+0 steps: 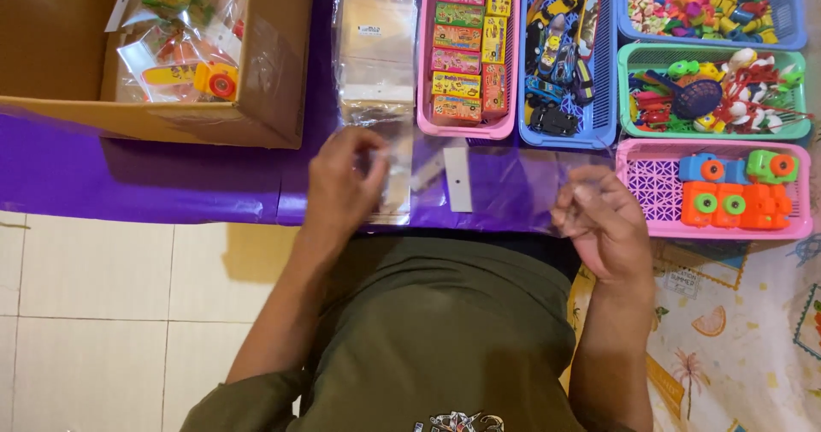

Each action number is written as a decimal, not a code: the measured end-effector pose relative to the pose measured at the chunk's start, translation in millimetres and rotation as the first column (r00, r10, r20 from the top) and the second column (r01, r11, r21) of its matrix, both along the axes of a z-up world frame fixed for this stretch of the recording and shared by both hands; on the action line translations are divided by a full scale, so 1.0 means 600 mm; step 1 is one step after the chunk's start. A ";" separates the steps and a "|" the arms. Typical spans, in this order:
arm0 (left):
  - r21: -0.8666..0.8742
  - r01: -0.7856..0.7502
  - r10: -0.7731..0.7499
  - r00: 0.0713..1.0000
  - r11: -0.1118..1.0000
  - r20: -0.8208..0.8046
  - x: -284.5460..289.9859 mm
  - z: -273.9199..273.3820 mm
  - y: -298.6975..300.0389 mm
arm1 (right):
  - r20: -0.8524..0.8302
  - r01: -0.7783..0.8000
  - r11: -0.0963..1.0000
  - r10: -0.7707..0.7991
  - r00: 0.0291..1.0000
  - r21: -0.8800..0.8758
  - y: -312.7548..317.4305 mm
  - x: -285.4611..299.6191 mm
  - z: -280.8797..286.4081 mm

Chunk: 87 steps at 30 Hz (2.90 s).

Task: A person is seen picking various small plastic toys and components from several colored bins and organizing them into small, clear plastic bags on a purple-covered workspace.

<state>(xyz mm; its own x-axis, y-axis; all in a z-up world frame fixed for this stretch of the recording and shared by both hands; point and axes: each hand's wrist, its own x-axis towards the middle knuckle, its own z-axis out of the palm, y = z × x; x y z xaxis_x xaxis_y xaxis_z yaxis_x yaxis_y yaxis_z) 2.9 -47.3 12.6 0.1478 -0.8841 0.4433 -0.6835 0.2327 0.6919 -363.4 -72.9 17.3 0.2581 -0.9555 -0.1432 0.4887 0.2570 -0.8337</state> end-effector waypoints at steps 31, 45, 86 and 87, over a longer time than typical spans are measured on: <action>0.272 0.071 -0.176 0.906 0.960 0.385 -0.023 -0.022 0.058 | -0.838 -0.159 0.892 -0.319 0.442 -0.424 0.023 0.068 0.091; 0.098 -0.002 -0.034 0.929 0.995 0.369 0.013 -0.007 0.067 | -0.810 -0.752 0.352 -0.428 0.400 -0.557 -0.014 0.248 0.011; 0.217 0.104 -0.180 0.912 0.971 0.369 -0.013 -0.030 0.050 | -0.884 -0.653 0.605 -0.393 0.252 -0.456 0.007 0.180 0.033; 0.208 0.086 -0.164 0.904 0.974 0.394 -0.010 -0.026 0.051 | -0.879 -0.650 0.605 -0.414 0.236 -0.460 0.004 0.167 0.025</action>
